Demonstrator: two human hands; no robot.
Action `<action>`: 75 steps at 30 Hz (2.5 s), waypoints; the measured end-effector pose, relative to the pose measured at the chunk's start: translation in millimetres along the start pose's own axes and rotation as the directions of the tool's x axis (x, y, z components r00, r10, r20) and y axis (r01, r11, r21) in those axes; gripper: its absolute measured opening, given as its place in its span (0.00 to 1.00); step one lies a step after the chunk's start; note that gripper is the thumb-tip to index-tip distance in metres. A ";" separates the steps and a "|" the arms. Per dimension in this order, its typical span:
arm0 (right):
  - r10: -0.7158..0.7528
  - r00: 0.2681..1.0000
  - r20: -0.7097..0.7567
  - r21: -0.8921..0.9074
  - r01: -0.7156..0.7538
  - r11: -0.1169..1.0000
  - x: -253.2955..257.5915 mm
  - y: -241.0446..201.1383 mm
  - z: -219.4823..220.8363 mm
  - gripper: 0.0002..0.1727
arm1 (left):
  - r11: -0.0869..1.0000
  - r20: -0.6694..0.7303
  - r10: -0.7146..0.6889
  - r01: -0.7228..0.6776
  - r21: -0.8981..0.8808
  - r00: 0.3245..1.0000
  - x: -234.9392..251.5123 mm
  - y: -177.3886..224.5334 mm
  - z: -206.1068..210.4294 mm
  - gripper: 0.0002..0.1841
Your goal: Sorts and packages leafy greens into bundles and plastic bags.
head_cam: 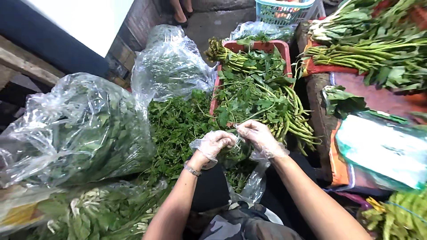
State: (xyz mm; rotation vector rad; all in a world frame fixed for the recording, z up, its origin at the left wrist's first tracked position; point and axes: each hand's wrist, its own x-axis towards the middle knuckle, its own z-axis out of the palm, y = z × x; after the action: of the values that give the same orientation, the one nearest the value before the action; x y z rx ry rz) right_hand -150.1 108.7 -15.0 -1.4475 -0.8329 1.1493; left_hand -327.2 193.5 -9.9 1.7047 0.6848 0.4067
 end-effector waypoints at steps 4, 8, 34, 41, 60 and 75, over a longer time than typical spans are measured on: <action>-0.046 0.996 0.081 -0.156 0.058 0.986 3.3 -4.9 15.4 0.07 | 0.973 -0.016 -0.196 0.192 -0.130 0.981 3.9 4.4 6.4 0.20; 0.018 1.000 0.006 -0.125 -0.017 0.992 -0.9 -16.9 17.1 0.09 | 0.979 -0.065 -0.146 0.134 -0.155 0.987 6.2 0.3 12.4 0.11; -0.262 0.959 0.110 -0.311 0.283 0.907 -7.5 8.1 17.5 0.10 | 0.946 -0.166 -0.268 0.226 -0.233 0.949 -11.6 15.8 -3.2 0.03; -0.588 0.797 0.139 -0.324 0.598 0.733 -20.0 14.3 21.2 0.09 | 0.937 -0.155 -0.062 0.004 -0.348 0.986 -14.5 -9.8 14.6 0.04; 0.294 0.950 0.105 -0.140 -0.278 0.950 -10.6 -18.4 31.2 0.10 | 0.532 -0.266 0.698 -0.233 0.814 0.665 -31.3 -22.6 26.3 0.09; -0.525 0.841 0.131 -0.322 0.537 0.780 -24.1 24.7 24.7 0.15 | 0.826 0.107 -0.446 0.455 -0.333 0.888 -30.2 26.3 -24.6 0.11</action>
State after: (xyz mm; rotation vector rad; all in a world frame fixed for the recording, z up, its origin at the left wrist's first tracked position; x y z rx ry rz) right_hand -182.9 88.9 -33.4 -1.3371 -1.4206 0.6086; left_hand -359.3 189.4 24.2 1.1586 0.9118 0.1560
